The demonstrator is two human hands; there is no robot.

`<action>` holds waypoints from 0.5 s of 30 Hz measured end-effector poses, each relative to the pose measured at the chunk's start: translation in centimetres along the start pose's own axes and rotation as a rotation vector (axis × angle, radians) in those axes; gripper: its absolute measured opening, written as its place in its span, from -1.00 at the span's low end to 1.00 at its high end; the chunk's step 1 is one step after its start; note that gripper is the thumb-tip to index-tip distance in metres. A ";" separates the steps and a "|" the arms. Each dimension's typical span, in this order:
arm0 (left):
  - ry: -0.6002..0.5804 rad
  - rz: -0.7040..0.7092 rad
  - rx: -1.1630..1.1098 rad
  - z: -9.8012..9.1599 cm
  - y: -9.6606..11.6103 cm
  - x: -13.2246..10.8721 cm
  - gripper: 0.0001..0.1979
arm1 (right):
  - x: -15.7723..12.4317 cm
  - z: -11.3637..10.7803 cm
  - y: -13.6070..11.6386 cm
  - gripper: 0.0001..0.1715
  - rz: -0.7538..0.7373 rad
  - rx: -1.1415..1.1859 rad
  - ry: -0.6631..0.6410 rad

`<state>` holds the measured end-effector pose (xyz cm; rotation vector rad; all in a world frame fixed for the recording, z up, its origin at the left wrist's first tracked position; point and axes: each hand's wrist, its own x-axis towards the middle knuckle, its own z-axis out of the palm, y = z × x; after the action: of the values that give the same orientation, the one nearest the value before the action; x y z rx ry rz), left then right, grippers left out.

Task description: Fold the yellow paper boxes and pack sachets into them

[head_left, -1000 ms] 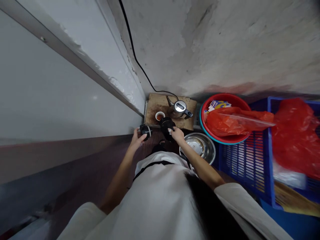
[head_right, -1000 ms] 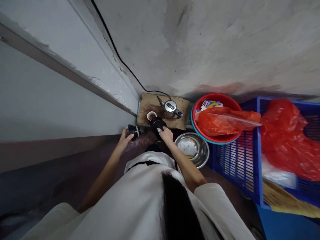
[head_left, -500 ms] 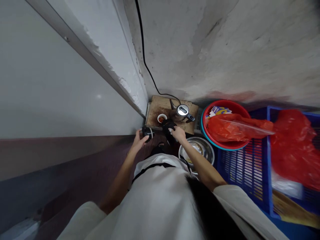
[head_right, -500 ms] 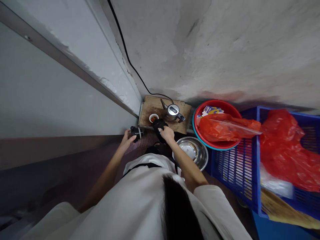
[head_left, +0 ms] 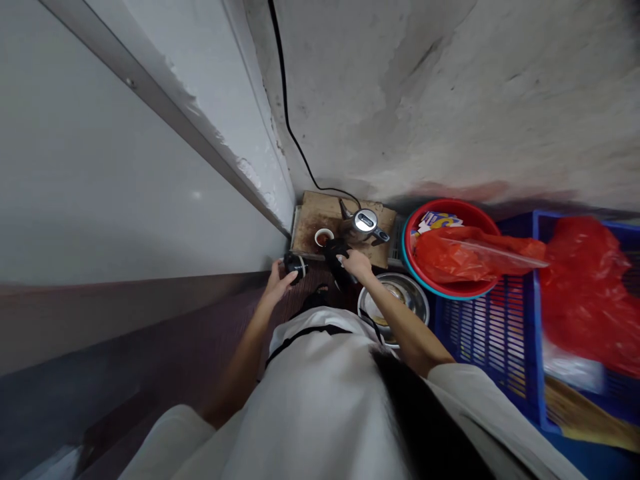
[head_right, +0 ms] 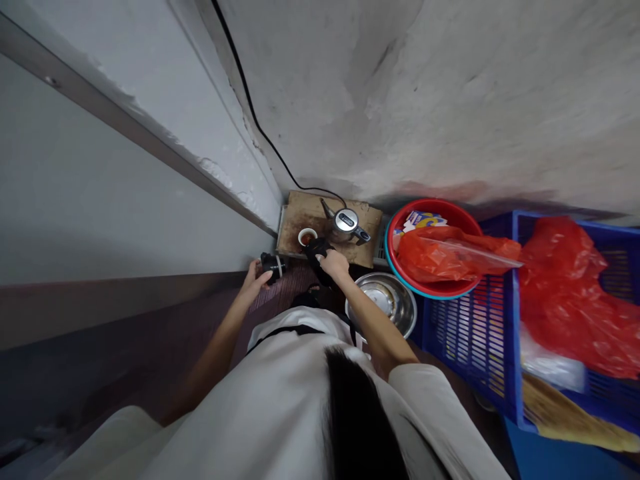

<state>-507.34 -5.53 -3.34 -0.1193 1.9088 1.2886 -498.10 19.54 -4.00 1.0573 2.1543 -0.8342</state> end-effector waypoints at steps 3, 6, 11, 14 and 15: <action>-0.001 -0.005 -0.007 -0.1 -0.2 0.1 -0.17 | 0.1 -0.2 -0.3 -0.51 0.009 -0.008 -0.015; 0.001 -0.011 -0.021 -0.1 -0.3 0.2 -0.21 | 0.2 -0.4 -0.5 -0.49 0.015 -0.017 -0.032; -0.002 -0.013 -0.050 -0.3 -0.7 0.4 -0.26 | 0.1 -0.6 -0.9 -0.45 0.025 -0.022 -0.056; -0.006 -0.010 -0.061 -0.4 -0.8 0.5 -0.27 | 0.0 -0.7 -1.1 -0.44 0.033 -0.014 -0.065; -0.010 -0.009 -0.063 -0.4 -0.8 0.6 -0.27 | 0.0 -0.7 -1.2 -0.44 0.037 -0.010 -0.067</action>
<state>-507.55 -6.04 -4.27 -0.1537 1.8578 1.3413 -499.19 19.47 -3.25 1.0462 2.0750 -0.8301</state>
